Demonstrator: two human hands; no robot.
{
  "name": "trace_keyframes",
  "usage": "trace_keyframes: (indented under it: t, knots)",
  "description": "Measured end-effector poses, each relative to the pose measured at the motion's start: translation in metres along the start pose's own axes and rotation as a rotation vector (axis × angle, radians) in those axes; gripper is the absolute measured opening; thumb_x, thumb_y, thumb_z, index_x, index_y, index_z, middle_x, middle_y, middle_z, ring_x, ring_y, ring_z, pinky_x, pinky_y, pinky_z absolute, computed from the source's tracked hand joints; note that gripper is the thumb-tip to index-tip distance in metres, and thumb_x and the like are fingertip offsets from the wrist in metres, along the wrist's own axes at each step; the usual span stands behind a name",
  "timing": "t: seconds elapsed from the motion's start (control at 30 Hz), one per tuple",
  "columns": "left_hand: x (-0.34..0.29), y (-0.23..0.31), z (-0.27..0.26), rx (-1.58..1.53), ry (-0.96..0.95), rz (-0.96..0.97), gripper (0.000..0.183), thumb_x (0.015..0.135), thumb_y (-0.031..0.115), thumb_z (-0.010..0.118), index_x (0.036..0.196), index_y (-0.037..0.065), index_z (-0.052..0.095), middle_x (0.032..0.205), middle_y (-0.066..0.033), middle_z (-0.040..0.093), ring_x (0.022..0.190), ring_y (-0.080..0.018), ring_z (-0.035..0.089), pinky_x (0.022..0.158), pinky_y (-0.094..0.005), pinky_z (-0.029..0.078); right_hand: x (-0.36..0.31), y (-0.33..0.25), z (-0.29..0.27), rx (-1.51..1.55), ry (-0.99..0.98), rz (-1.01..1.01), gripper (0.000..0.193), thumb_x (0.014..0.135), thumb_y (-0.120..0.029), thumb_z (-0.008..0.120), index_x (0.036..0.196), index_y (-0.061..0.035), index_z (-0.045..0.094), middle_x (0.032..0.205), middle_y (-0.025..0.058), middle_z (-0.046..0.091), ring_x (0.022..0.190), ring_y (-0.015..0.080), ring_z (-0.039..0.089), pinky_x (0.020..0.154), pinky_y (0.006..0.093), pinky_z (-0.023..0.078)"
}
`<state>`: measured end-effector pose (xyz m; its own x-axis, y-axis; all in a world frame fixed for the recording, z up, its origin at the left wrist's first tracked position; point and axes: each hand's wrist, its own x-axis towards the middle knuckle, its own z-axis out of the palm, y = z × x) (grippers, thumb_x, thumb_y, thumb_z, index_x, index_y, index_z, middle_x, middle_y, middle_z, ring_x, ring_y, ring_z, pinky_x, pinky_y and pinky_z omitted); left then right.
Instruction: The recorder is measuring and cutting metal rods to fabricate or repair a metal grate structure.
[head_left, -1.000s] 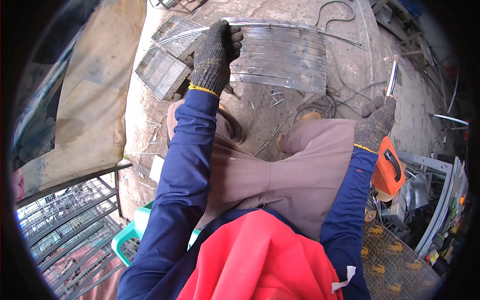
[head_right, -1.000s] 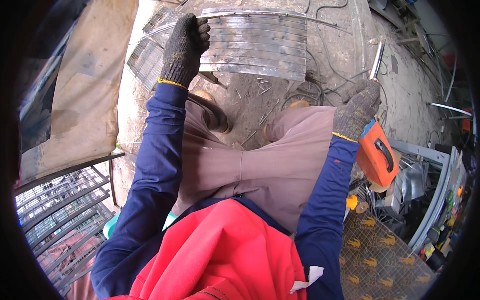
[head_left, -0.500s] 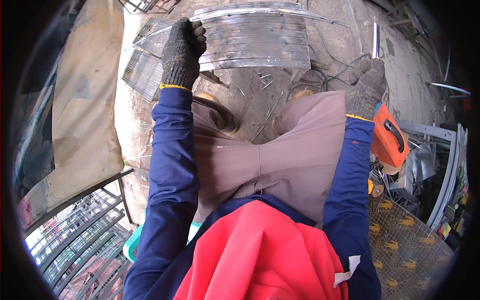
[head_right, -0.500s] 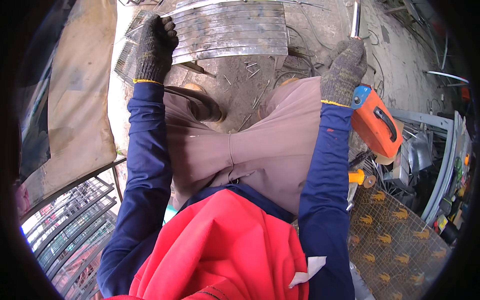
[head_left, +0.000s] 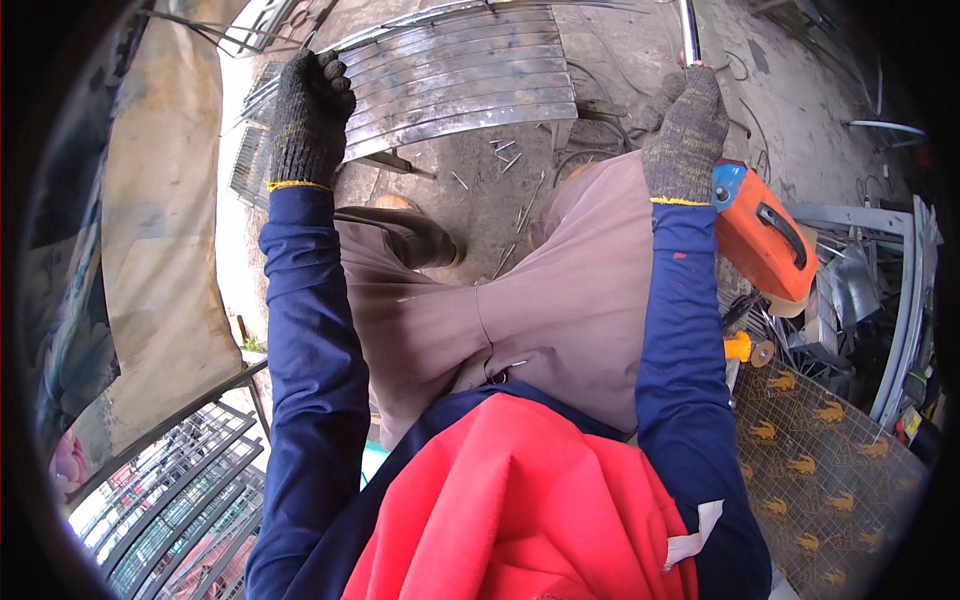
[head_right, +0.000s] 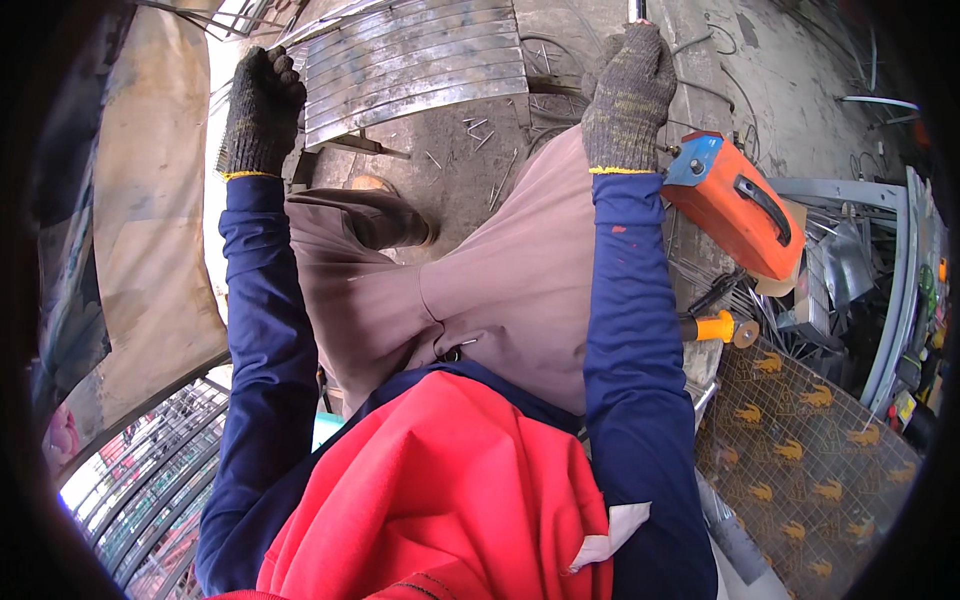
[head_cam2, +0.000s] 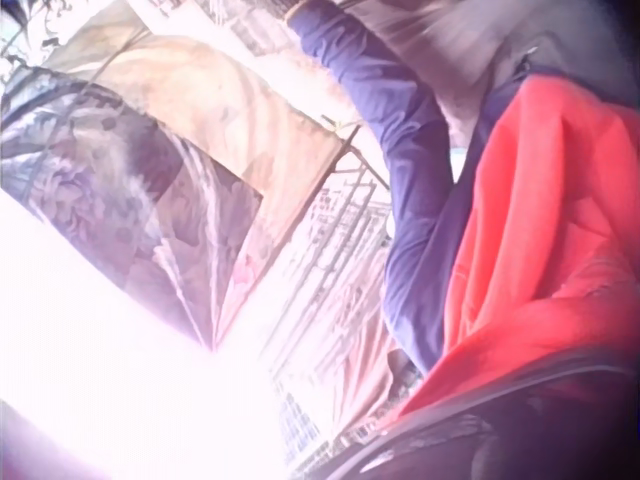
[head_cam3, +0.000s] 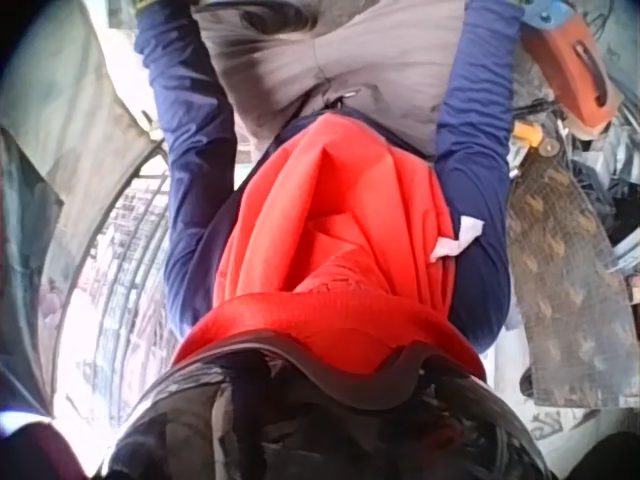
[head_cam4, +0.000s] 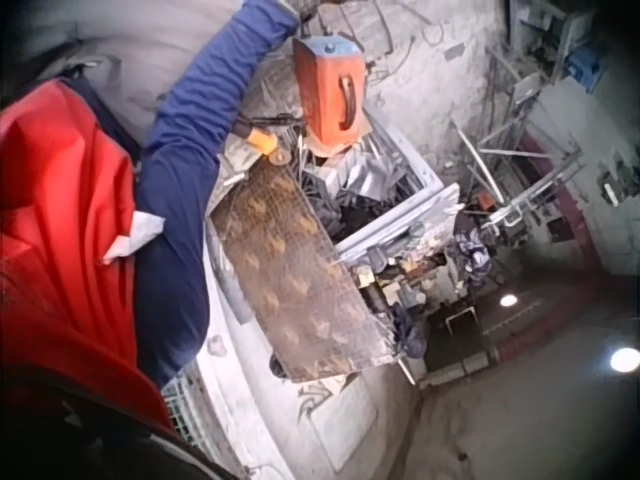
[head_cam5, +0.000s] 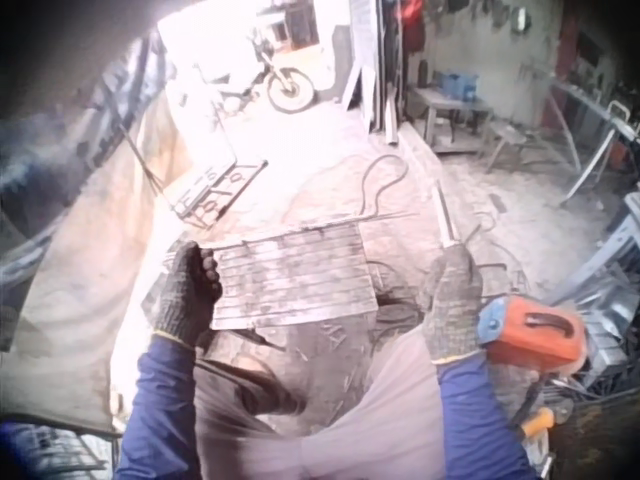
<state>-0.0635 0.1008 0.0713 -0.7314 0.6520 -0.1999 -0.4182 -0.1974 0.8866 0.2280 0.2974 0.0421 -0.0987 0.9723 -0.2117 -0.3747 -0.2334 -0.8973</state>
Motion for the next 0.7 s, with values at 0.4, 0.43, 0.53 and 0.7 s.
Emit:
trace_keyframes:
  t: [0.4, 0.43, 0.53, 0.7]
  knots:
    - [0.0, 0.004, 0.004, -0.055, 0.101, -0.029, 0.022, 0.097, 0.028, 0.053, 0.078, 0.02, 0.045, 0.067, 0.0055, 0.039, 0.059, -0.0103, 0.038, 0.055, -0.0258, 0.033, 0.003, 0.004, -0.003, 0.058, -0.038, 0.04, 0.026, 0.093, -0.029, 0.06, 0.109, -0.0085, 0.065, 0.064, -0.0046, 0.046, 0.046, 0.0077, 0.039, 0.039, 0.0254, 0.031]
    - [-0.003, 0.004, 0.005, -0.044, 0.07, -0.022, 0.023, 0.097, 0.027, 0.052, 0.077, 0.02, 0.044, 0.066, 0.0055, 0.036, 0.057, -0.0099, 0.035, 0.054, -0.0251, 0.032, 0.001, 0.003, -0.003, 0.051, -0.039, 0.046, 0.027, 0.093, -0.03, 0.061, 0.109, -0.0087, 0.065, 0.065, -0.0048, 0.046, 0.046, 0.0073, 0.039, 0.04, 0.0254, 0.032]
    - [-0.004, 0.002, 0.011, -0.039, 0.138, -0.041, 0.024, 0.097, 0.026, 0.052, 0.076, 0.02, 0.043, 0.066, 0.0055, 0.035, 0.056, -0.0099, 0.035, 0.054, -0.025, 0.031, 0.011, 0.008, -0.01, 0.012, -0.047, -0.006, 0.028, 0.093, -0.031, 0.061, 0.11, -0.0088, 0.065, 0.065, -0.0052, 0.046, 0.047, 0.0067, 0.039, 0.04, 0.0254, 0.032]
    - [0.008, 0.0, -0.022, -0.106, 0.006, -0.042, 0.019, 0.093, 0.03, 0.059, 0.083, 0.015, 0.054, 0.073, 0.0009, 0.052, 0.061, -0.0137, 0.046, 0.056, -0.0261, 0.038, 0.0, 0.004, -0.002, 0.037, -0.04, 0.005, 0.029, 0.094, -0.032, 0.06, 0.11, -0.0081, 0.064, 0.065, -0.0058, 0.045, 0.048, 0.0059, 0.039, 0.04, 0.0247, 0.031]
